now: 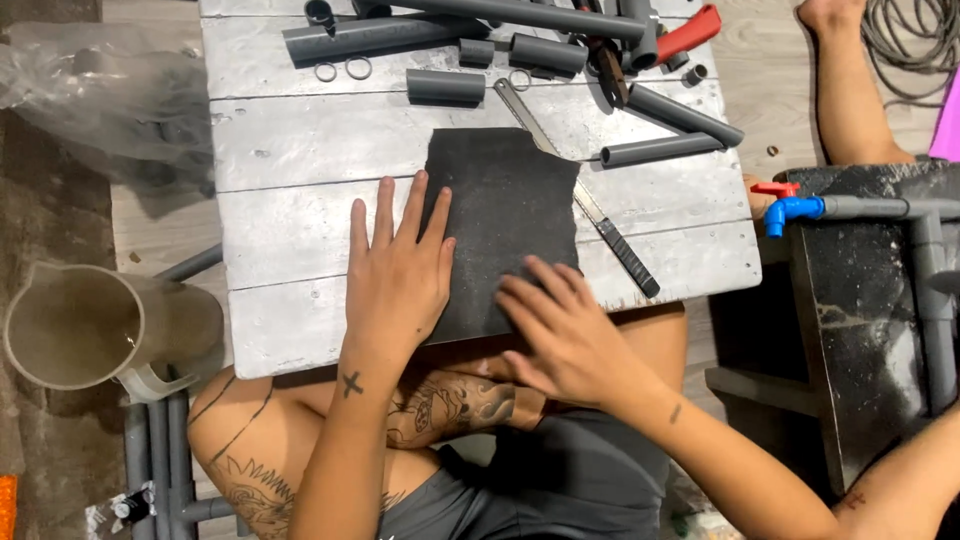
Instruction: Sanding a material and preparing PVC pipe components for assembly on a low table
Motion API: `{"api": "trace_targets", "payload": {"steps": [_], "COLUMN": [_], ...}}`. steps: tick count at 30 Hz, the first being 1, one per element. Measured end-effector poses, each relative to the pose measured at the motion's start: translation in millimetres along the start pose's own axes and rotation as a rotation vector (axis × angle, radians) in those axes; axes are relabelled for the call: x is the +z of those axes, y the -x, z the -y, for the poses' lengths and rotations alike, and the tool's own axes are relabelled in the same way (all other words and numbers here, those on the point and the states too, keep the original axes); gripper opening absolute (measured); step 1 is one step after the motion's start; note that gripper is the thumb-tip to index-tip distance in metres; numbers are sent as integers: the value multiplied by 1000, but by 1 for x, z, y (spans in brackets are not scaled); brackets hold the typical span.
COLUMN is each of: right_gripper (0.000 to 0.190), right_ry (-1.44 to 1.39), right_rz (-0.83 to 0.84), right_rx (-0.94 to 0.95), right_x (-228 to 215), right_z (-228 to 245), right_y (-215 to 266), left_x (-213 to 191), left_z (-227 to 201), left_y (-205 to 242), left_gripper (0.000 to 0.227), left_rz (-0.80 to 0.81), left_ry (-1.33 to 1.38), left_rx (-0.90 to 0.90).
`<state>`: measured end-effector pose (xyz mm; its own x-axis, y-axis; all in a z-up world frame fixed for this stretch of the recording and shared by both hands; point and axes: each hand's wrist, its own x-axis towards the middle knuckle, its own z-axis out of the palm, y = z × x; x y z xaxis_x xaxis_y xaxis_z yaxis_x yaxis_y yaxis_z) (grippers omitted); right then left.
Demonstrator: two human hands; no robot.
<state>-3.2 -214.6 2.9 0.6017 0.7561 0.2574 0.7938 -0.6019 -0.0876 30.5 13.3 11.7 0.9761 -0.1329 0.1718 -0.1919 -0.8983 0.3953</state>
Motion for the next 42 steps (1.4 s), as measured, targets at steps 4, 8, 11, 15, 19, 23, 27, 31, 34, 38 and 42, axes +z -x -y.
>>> {"api": "trace_targets", "payload": {"steps": [4,8,11,15,19,23,27,31,34,38,42], "right_gripper": [56,57,59,63,59,55,51,50,37,39,40], "right_ry": [19,162,166,48,36,155,189,75,81,59,51], "right_rz": [-51,-59,-19,17,-31,-82,-81,-101,-179,-94,-40], "right_rx": [-28,40,81,20,-25,67,118,110,146,62,17], "right_x": [8,3,-5,-8,8,4,-2,-15,-27,-21,-14], "right_z": [-8,-28,-19,6,-6,-28,-24,-27,-33,-33,-30], "right_y": [-24,-15,10,14,-23,-32,1,16,19,21,14], "left_x": [1,0,2,3,2,-2,-3,-1,-2,-3,-3], "left_z": [-1,-1,-2,-2,-3,-3,-3,-3,-3,-4,-2], "left_y": [1,0,1,1,2,1,1,2,2,1,2], "left_gripper": [48,48,48,46,47,47,46,47,47,46,46], "left_rz": [4,26,20,-7,-10,-3,3,11,7,-3,-6], "left_ry": [-27,-25,-20,-52,-42,-45,-13,-33,-16,-9,-8], "left_rx": [6,-4,-12,-9,-3,1,-7,-11,-16,-9,-10]}}
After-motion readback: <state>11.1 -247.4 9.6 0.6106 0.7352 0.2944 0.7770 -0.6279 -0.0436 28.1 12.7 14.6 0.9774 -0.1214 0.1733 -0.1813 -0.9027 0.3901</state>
